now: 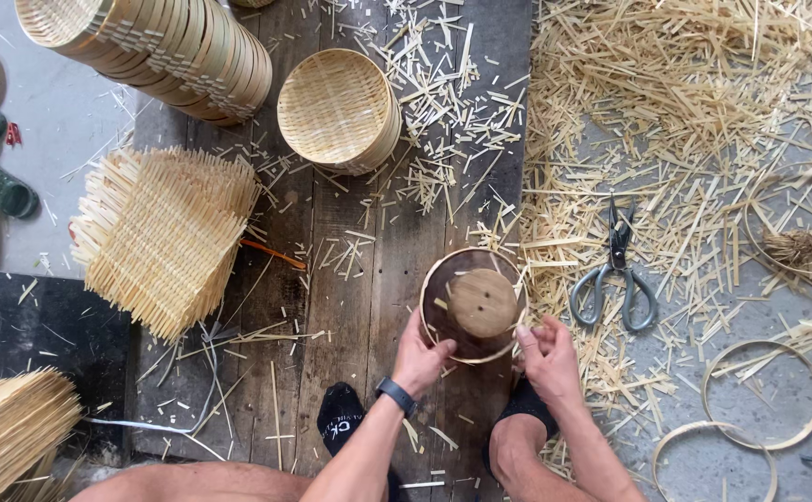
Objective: The person sits on the floor of a bamboo workshop and trims protruding woven bamboo strips from a square panel with scissors, then fits the panel onto a round bamboo rim ring and bends a thin bamboo strip around the edge to secure it, repeating the cycle on successive panels.
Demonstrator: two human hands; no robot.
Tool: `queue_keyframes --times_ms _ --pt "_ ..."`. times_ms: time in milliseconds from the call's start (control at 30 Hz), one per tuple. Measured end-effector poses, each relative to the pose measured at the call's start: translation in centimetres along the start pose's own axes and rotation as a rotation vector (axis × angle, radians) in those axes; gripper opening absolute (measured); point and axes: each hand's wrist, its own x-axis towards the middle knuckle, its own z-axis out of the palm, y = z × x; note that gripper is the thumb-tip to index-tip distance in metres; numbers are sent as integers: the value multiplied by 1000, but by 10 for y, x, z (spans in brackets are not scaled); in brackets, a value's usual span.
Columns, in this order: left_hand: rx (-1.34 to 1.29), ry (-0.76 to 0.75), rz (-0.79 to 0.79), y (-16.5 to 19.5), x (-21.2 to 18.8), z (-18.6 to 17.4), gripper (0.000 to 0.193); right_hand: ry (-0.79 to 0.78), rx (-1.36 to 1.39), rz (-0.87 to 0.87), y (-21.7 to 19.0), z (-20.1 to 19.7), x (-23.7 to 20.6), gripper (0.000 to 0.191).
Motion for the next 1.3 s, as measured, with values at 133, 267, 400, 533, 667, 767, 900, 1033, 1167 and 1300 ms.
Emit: queue_keyframes --times_ms 133,267,400,533,667,767,900,1033,1167,1300 --pt "450 -232 398 49 -21 7 66 -281 229 4 -35 0 -11 100" --pt "508 -203 565 79 -29 39 58 -171 110 -87 -44 20 -18 100" --pt "617 -128 333 77 -13 50 54 -224 204 -103 -35 13 -15 91" --pt "427 38 467 60 54 18 57 -506 591 -87 -17 -30 -12 85" --pt "62 165 -1 23 115 -10 56 -447 915 -120 17 -74 -20 76" --pt "626 46 116 0 126 -20 42 -343 1013 -133 44 -104 -19 73" --pt "617 -234 -451 30 146 -16 24 -258 1024 -130 69 -134 -16 74" --pt "-94 -24 -119 120 202 23 46 -97 935 -85 80 -135 -12 80" --pt "827 -32 305 183 224 52 73 -52 900 -19 79 -126 -11 87" --pt "2225 -17 698 216 249 56 76 -56 841 75 73 -118 -13 93"
